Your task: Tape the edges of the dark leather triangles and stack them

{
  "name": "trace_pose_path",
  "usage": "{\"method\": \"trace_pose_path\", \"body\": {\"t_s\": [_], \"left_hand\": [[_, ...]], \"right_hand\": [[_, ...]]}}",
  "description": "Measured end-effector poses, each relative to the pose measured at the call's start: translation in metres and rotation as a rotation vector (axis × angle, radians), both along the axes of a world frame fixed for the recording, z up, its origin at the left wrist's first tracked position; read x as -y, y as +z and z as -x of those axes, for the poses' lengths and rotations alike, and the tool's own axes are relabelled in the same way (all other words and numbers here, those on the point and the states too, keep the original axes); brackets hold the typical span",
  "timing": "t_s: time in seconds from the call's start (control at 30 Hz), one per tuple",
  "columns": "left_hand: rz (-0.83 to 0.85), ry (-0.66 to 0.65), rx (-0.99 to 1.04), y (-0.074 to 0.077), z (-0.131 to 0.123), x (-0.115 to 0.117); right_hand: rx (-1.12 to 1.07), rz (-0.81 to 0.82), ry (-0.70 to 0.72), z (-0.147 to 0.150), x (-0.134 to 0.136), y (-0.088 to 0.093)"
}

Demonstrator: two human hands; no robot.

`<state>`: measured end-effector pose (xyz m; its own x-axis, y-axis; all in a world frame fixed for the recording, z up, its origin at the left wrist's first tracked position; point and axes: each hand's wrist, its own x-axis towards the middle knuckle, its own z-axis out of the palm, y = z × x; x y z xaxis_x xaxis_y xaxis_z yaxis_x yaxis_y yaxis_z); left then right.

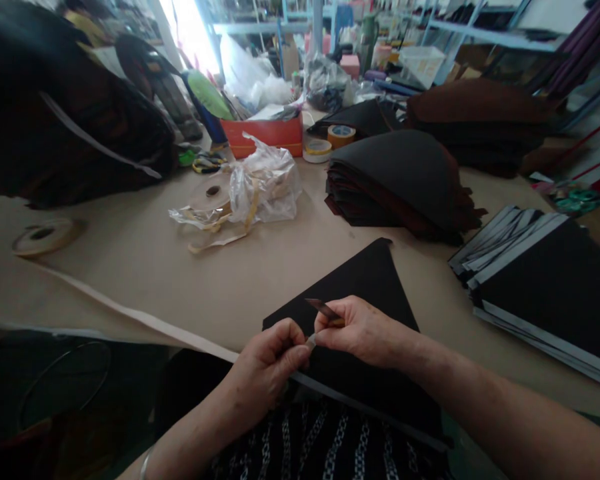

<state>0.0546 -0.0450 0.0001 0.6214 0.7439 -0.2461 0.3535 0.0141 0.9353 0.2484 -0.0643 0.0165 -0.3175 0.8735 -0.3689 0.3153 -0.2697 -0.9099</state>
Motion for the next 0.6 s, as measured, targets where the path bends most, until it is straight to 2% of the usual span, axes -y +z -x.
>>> {"method": "trace_pose_path", "body": {"t_s": [0.13,0.23,0.33,0.43,0.53,0.6], "left_hand": [[-0.024,-0.044,-0.122,-0.004,-0.001,-0.009],[-0.064,-0.054,-0.228,-0.004,-0.001,-0.019],[-0.130,-0.026,-0.313,-0.002,0.000,-0.030],[-0.130,-0.019,-0.386,-0.002,0.007,-0.039],[-0.099,-0.022,-0.450,-0.007,0.015,-0.045],[-0.086,-0.034,-0.477,-0.010,0.018,-0.049]], "right_hand": [[0.000,-0.059,-0.011,-0.002,-0.001,0.004],[0.107,-0.180,-0.050,-0.019,-0.009,0.000],[0.368,-0.304,-0.197,-0.056,-0.029,-0.008],[0.615,-0.356,-0.390,-0.100,-0.056,-0.017],[0.727,-0.345,-0.493,-0.133,-0.079,-0.024],[0.774,-0.329,-0.511,-0.143,-0.088,-0.028]]}}
